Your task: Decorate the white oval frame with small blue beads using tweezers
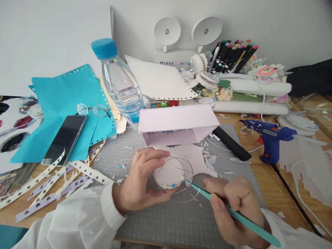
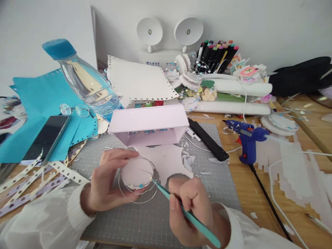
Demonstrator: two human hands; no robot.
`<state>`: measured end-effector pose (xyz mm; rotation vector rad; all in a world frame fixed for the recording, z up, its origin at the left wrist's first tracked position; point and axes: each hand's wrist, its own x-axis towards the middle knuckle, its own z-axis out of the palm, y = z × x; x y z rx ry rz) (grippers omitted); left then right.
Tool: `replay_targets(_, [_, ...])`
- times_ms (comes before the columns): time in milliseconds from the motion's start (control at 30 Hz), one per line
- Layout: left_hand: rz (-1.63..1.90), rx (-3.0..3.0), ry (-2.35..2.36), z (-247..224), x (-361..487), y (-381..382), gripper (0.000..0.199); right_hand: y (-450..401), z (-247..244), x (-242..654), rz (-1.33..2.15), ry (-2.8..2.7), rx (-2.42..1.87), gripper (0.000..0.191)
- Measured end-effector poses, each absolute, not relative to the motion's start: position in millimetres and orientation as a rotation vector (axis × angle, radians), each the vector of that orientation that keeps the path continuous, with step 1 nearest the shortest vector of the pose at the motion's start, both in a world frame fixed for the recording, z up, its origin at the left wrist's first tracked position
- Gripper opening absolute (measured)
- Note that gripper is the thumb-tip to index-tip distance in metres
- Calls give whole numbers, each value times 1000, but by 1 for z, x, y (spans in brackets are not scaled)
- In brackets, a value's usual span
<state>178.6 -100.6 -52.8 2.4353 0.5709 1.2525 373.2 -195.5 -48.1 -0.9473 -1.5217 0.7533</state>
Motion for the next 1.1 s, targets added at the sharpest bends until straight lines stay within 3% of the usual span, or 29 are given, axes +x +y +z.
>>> replay_targets(567, [1309, 2424, 580, -55, 177, -101, 71, -196, -42, 369, 786, -1430, -985, 20])
replay_targets(867, [1355, 2119, 564, -64, 178, -105, 87, -204, -52, 377, 1227, -1025, -959, 19])
replay_targets(1100, [1301, 1978, 603, -60, 178, -106, 79, -193, -45, 375, 1368, -900, -914, 25])
